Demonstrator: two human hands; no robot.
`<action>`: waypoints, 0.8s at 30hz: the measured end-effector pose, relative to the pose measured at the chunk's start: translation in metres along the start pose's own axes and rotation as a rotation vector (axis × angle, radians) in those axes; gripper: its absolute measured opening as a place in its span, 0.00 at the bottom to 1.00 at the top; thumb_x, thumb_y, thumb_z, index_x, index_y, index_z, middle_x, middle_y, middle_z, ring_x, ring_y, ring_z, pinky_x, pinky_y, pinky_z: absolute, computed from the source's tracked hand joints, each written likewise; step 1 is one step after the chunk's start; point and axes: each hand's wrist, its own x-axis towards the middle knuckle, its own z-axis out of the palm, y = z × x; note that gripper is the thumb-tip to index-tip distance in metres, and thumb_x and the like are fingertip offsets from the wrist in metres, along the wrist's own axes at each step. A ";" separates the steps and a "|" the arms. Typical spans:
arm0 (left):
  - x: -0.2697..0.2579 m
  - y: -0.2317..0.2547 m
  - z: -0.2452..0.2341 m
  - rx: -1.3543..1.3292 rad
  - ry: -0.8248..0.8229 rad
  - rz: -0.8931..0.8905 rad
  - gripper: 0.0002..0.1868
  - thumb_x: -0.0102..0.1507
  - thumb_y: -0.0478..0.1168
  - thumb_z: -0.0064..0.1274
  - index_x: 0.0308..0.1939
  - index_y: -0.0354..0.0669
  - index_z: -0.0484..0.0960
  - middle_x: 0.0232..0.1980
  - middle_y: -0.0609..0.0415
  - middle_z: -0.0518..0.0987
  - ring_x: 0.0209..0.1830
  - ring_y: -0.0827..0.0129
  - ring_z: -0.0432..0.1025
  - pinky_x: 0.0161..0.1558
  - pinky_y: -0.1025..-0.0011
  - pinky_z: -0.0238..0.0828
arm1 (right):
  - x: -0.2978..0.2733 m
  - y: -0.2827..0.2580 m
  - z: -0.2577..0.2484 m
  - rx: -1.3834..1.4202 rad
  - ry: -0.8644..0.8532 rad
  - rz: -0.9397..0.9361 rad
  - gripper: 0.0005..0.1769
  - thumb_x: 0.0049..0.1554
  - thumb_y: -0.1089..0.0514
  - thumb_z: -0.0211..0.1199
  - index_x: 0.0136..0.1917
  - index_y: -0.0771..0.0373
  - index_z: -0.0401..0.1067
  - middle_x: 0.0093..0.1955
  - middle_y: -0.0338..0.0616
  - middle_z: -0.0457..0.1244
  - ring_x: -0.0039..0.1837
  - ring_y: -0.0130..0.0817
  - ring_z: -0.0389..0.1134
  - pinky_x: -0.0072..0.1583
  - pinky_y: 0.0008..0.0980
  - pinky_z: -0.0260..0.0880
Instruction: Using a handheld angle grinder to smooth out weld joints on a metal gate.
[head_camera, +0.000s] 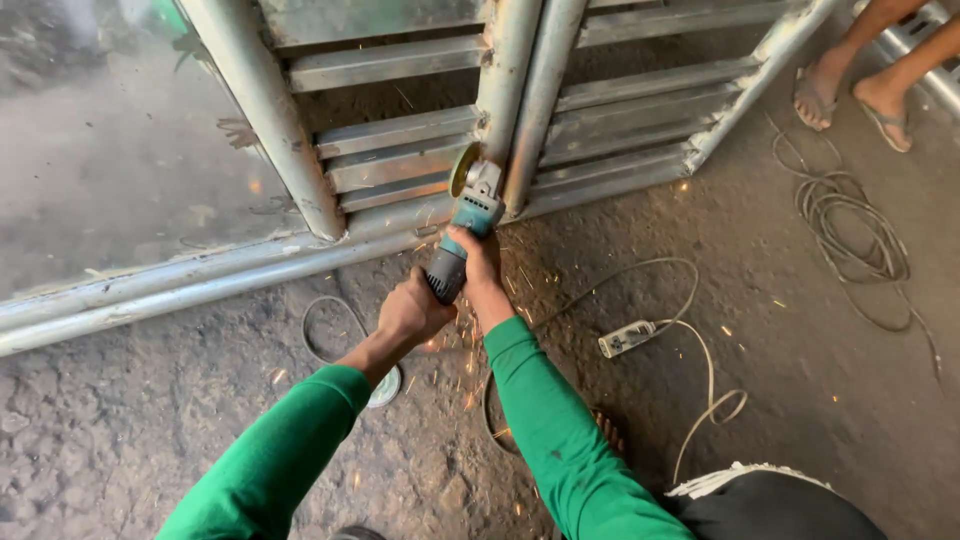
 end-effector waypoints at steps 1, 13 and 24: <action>0.002 0.003 -0.004 -0.013 -0.009 -0.017 0.37 0.51 0.55 0.61 0.55 0.35 0.69 0.50 0.31 0.81 0.54 0.35 0.77 0.51 0.42 0.76 | 0.001 -0.006 0.005 -0.054 0.008 0.000 0.30 0.42 0.52 0.79 0.53 0.60 0.67 0.42 0.55 0.69 0.42 0.49 0.75 0.42 0.46 0.77; -0.006 0.014 -0.016 -0.048 0.036 -0.042 0.42 0.52 0.55 0.62 0.63 0.35 0.68 0.54 0.31 0.80 0.57 0.34 0.76 0.55 0.41 0.75 | -0.013 -0.035 0.024 -0.063 0.007 -0.017 0.34 0.43 0.50 0.79 0.56 0.62 0.65 0.45 0.50 0.65 0.46 0.47 0.73 0.45 0.47 0.71; -0.013 0.023 -0.032 0.022 0.121 -0.080 0.39 0.51 0.51 0.60 0.64 0.41 0.68 0.52 0.34 0.82 0.54 0.37 0.78 0.53 0.42 0.76 | -0.003 -0.018 0.029 0.034 -0.011 -0.106 0.32 0.45 0.57 0.78 0.58 0.64 0.65 0.44 0.52 0.65 0.45 0.53 0.75 0.42 0.50 0.77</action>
